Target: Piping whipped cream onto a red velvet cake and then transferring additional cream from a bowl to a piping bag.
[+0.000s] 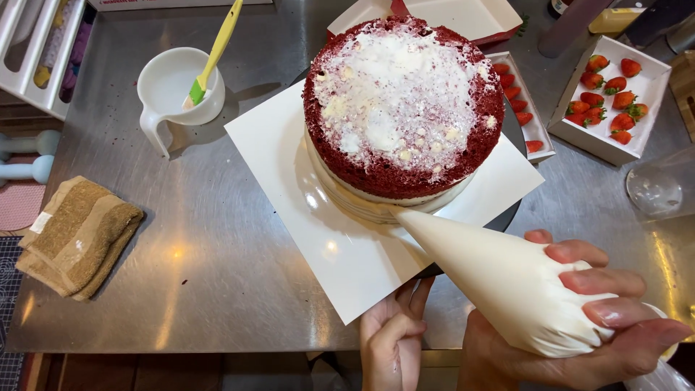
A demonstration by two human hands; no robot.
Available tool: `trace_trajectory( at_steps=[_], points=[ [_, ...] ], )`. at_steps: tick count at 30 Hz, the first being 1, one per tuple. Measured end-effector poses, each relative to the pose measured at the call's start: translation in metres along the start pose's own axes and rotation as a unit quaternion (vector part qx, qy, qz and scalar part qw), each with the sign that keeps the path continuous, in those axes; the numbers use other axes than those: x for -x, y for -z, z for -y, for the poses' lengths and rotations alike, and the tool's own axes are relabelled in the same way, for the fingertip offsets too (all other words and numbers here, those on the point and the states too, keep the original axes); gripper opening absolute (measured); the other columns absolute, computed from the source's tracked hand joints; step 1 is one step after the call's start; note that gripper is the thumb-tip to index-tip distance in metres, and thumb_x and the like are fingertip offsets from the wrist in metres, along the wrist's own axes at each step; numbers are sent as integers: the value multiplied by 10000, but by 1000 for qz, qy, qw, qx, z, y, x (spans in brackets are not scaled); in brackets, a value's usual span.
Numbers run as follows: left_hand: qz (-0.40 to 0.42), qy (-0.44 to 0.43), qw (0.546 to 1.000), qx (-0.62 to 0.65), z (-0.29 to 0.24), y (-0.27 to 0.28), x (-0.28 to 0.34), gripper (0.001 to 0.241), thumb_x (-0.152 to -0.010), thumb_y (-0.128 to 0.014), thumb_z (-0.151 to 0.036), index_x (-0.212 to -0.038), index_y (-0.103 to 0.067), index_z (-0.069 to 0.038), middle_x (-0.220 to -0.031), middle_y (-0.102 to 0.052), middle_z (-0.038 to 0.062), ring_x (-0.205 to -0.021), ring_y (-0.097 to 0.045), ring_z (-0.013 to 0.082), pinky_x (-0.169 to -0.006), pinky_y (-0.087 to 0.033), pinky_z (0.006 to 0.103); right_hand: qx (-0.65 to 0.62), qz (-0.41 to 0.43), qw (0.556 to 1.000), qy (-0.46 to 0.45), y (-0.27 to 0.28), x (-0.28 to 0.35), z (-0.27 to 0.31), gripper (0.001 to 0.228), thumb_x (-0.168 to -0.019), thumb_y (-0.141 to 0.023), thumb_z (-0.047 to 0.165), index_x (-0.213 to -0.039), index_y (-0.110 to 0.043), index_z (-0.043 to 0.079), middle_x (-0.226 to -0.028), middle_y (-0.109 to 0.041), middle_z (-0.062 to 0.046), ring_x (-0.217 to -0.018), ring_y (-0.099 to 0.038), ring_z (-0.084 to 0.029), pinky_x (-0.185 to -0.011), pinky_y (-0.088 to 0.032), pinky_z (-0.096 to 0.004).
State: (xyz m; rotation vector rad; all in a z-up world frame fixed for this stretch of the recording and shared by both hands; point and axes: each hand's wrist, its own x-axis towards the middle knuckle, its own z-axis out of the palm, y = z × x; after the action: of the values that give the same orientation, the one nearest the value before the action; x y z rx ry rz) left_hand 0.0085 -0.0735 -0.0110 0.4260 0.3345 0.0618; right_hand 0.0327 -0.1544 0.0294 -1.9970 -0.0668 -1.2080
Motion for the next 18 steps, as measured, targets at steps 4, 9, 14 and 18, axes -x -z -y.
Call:
trace_trajectory(
  at_steps=[4,9,14,18],
  points=[
    [8,-2,1000,-7,-3,5,-1,910,-586,-437,131,-1488,-318,116,-1503,-436,290,-1456,-412,411,-1231,-301,538,-3,0,1000,-4,3,-3,2,892,-1124,-738,4,-1610,-123,428,-1179,-324,3,-1002,-480,-181,-868,-567,-336],
    [35,-19,999,7,-9,7,-2,862,-600,-462,95,-1451,-342,165,-1498,-437,297,-1462,-394,413,-1231,-281,550,-13,0,1000,-13,7,-10,3,798,-1125,-708,20,-1576,-140,354,-1155,-331,8,-979,-466,-160,-852,-550,-302],
    [41,-35,998,22,-14,12,-2,863,-620,-493,32,-1459,-333,157,-1475,-427,302,-1421,-397,421,-1232,-260,561,-22,-2,1000,-18,10,-16,3,731,-1126,-686,32,-1550,-153,298,-1137,-336,11,-962,-455,-144,-840,-537,-277],
    [21,-35,999,11,-19,16,-1,896,-630,-526,-23,-1485,-315,143,-1469,-426,290,-1431,-391,403,-1232,-246,536,-33,-2,999,-25,12,-19,1,666,-1128,-663,44,-1525,-166,242,-1119,-341,14,-946,-445,-128,-828,-524,-253]
  ],
)
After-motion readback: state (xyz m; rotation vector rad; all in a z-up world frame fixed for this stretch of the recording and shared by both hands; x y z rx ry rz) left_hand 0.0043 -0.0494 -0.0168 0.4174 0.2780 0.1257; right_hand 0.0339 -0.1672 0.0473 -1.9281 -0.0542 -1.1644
